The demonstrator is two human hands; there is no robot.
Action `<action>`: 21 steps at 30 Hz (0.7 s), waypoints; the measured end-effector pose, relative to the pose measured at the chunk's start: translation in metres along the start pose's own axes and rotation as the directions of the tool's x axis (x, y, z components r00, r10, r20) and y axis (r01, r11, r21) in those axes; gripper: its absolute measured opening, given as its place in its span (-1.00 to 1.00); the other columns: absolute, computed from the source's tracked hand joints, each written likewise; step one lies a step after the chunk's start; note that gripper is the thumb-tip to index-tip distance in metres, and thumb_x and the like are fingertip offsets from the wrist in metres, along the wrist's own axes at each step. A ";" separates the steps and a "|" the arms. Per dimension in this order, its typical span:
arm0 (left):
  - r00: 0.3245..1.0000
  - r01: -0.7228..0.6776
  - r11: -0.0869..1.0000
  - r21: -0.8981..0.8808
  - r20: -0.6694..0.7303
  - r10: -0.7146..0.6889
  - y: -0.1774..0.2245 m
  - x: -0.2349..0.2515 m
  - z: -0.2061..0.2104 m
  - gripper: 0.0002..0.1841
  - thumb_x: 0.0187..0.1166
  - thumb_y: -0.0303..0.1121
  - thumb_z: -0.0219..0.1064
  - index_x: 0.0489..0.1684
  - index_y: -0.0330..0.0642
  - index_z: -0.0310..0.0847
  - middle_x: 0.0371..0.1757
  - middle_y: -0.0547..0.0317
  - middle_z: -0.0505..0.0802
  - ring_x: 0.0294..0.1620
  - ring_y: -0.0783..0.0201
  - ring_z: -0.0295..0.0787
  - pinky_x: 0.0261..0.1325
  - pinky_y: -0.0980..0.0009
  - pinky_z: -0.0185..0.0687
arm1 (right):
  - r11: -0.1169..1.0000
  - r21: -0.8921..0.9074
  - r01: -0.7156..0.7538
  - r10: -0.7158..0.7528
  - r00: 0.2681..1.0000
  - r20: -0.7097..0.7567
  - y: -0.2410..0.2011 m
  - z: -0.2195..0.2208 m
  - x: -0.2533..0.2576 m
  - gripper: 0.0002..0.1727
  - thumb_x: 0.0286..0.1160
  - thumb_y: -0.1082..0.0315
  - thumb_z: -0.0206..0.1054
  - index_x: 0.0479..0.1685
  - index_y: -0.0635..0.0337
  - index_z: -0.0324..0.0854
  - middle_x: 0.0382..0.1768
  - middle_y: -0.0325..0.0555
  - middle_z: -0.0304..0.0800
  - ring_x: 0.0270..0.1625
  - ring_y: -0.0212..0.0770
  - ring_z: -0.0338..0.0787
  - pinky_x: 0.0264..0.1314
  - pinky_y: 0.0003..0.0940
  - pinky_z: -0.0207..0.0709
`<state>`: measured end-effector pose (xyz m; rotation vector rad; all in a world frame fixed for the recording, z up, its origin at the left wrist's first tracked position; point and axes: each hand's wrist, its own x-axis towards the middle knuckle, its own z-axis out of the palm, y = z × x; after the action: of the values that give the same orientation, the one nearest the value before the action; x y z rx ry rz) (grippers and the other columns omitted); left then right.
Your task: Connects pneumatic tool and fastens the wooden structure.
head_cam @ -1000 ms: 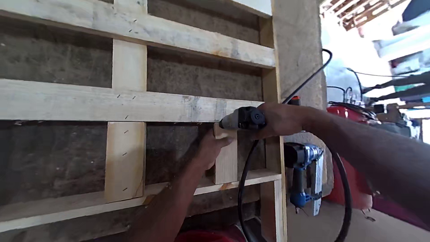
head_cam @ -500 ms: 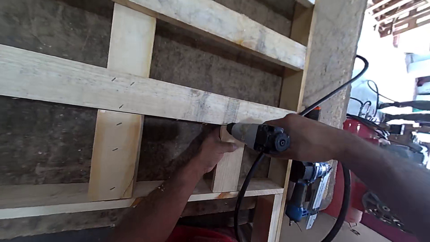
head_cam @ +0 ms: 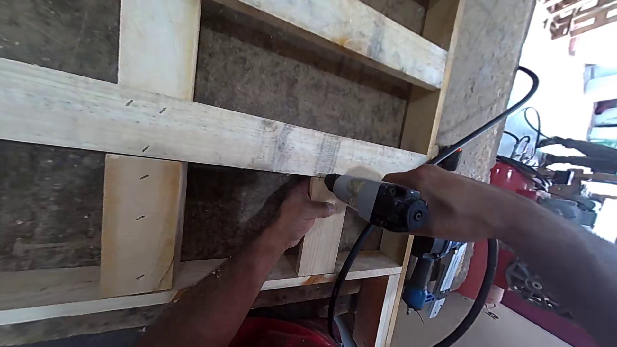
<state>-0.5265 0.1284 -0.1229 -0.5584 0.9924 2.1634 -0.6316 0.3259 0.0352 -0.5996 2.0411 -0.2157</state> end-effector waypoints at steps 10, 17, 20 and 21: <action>0.998 0.049 0.999 0.020 -0.037 -0.048 0.002 0.003 0.001 -0.34 0.28 -0.76 0.45 0.46 -0.16 0.49 0.18 0.00 0.84 0.13 0.14 0.84 0.15 0.16 0.83 | 1.000 0.019 0.023 -0.022 0.998 -0.061 0.017 0.007 -0.011 -0.72 0.06 -0.08 0.54 -0.30 -0.26 0.67 -0.57 -0.62 0.66 -0.49 -0.65 0.68 -0.53 -0.55 0.59; 0.998 0.056 0.998 0.009 -0.043 -0.055 0.003 0.003 0.001 -0.30 0.23 -0.78 0.45 0.47 -0.15 0.49 0.23 0.00 0.84 0.19 0.13 0.84 0.19 0.14 0.83 | 0.998 0.069 0.001 0.003 0.998 -0.061 0.029 0.010 -0.020 -0.75 0.04 -0.05 0.53 -0.33 -0.27 0.68 -0.58 -0.64 0.67 -0.50 -0.67 0.68 -0.54 -0.57 0.57; 0.997 0.061 0.998 0.006 -0.043 -0.061 0.004 0.004 0.001 -0.28 0.24 -0.78 0.44 0.50 -0.14 0.47 0.24 -0.01 0.84 0.19 0.11 0.84 0.19 0.13 0.84 | 0.995 0.095 0.018 -0.011 0.997 -0.070 0.034 0.012 -0.022 -0.75 0.06 -0.05 0.52 -0.29 -0.29 0.70 -0.55 -0.65 0.69 -0.48 -0.68 0.69 -0.53 -0.57 0.61; 0.997 0.064 0.998 0.006 -0.047 -0.063 0.004 0.003 0.001 -0.29 0.24 -0.78 0.44 0.50 -0.14 0.47 0.24 -0.01 0.84 0.19 0.11 0.84 0.19 0.13 0.83 | 0.996 0.094 0.014 -0.008 0.998 -0.070 0.034 0.012 -0.023 -0.75 0.05 -0.06 0.52 -0.29 -0.29 0.70 -0.55 -0.65 0.69 -0.47 -0.68 0.69 -0.52 -0.57 0.60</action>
<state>-0.5316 0.1286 -0.1228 -0.6309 0.9942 2.0985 -0.6230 0.3682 0.0332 -0.5518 2.0818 -0.3415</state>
